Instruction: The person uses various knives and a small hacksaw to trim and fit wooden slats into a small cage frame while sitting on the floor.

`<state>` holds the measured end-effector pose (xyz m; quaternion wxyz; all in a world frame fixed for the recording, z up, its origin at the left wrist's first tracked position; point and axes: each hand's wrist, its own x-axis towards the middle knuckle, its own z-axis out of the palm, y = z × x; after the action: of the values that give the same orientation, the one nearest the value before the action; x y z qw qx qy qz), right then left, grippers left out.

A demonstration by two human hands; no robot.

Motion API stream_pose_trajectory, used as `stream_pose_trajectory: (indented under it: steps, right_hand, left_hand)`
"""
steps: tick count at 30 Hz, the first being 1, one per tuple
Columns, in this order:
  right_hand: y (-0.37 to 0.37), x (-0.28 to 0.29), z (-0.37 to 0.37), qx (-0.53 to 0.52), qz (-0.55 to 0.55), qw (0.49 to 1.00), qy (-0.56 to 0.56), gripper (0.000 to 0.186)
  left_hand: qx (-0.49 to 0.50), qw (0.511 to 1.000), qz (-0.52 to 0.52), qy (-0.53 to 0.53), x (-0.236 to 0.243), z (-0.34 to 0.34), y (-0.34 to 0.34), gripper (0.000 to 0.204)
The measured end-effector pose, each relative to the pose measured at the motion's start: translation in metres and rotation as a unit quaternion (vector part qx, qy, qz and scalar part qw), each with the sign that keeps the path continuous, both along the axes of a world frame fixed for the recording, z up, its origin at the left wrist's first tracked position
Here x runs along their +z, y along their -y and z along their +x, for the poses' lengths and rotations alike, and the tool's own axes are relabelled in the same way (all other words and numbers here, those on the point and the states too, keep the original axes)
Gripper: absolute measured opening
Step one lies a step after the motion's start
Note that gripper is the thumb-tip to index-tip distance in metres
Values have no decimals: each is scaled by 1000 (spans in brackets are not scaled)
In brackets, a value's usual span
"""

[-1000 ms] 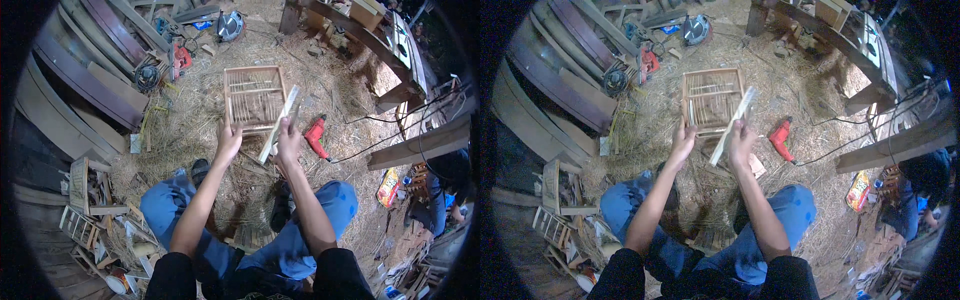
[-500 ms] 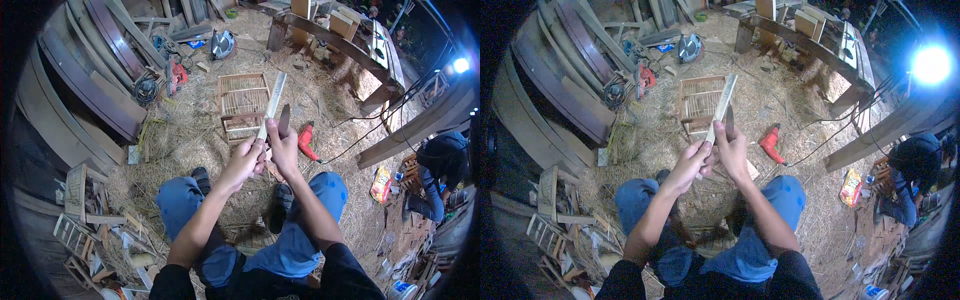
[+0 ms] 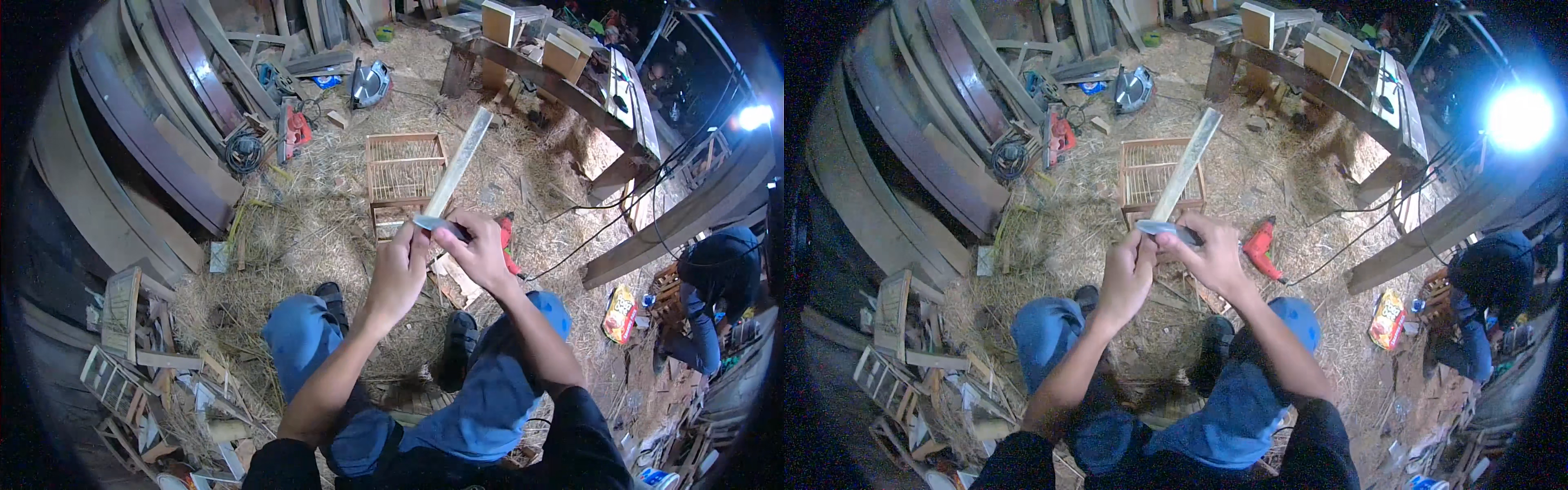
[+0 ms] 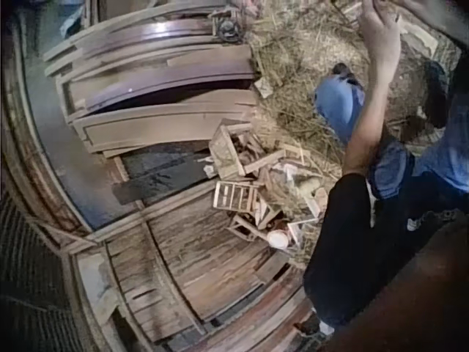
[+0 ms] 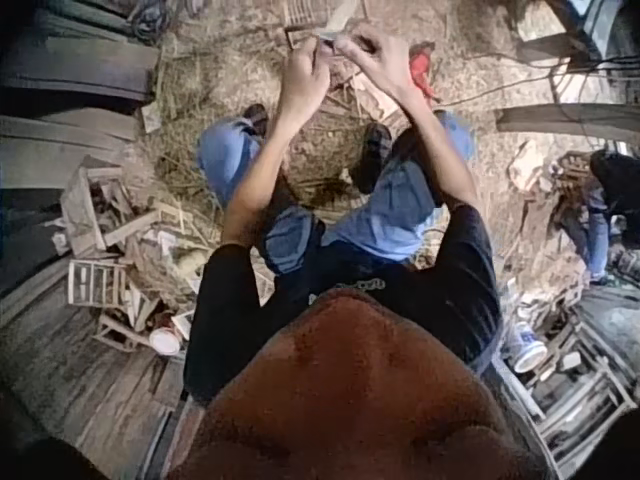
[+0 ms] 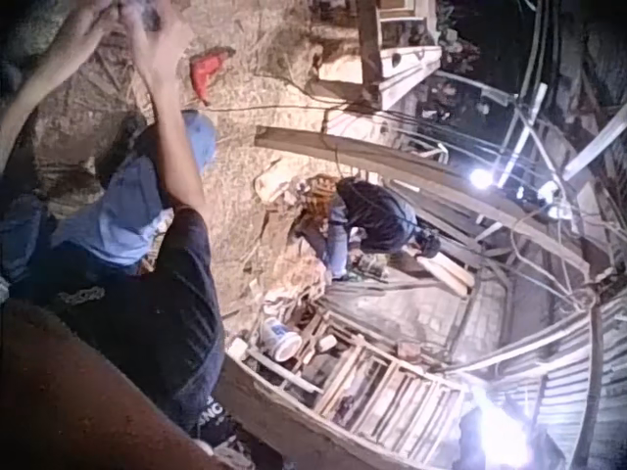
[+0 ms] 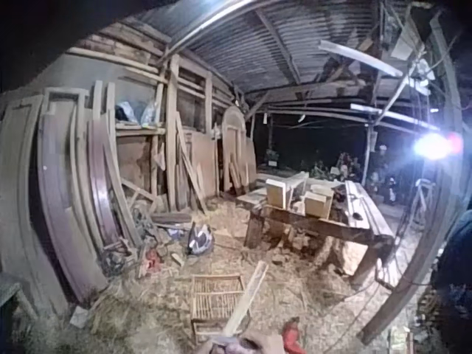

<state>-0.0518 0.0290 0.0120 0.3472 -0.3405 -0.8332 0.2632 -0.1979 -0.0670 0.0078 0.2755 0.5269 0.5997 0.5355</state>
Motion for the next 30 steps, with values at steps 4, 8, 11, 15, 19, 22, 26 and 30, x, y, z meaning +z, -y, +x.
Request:
stream_pose_trajectory:
  steps: [4, 8, 11, 15, 19, 22, 26, 30]
  right_hand:
    - [-1, 5, 9, 21, 41, 998, -46, 43]
    - [-7, -5, 14, 15, 52, 996, -71, 43]
    - [-10, -3, 20, -10, 58, 997, -57, 42]
    - [-15, 1, 29, -57, 71, 994, -53, 40]
    - [-12, -3, 33, -81, 91, 992, -36, 40]
    - [-9, -10, 34, -45, 134, 989, -42, 39]
    - [-13, -11, 38, -41, 139, 988, -54, 40]
    - [-6, -15, 37, -31, 171, 984, -26, 41]
  left_hand:
    - [-36, 999, 15, 16, 6, 1, 6, 24]
    - [-76, 995, -46, 53, -6, -2, 4, 34]
    - [-90, 987, -59, 119, -4, 2, 1, 39]
    - [-90, 984, -63, 140, -3, 2, -1, 37]
    - [-83, 990, -53, 102, -4, 5, -5, 37]
    - [-98, 992, -47, 59, -9, 8, -4, 39]
    - [-94, 993, -47, 56, -10, 14, -10, 42]
    - [-91, 993, -71, 30, -15, 11, 1, 41]
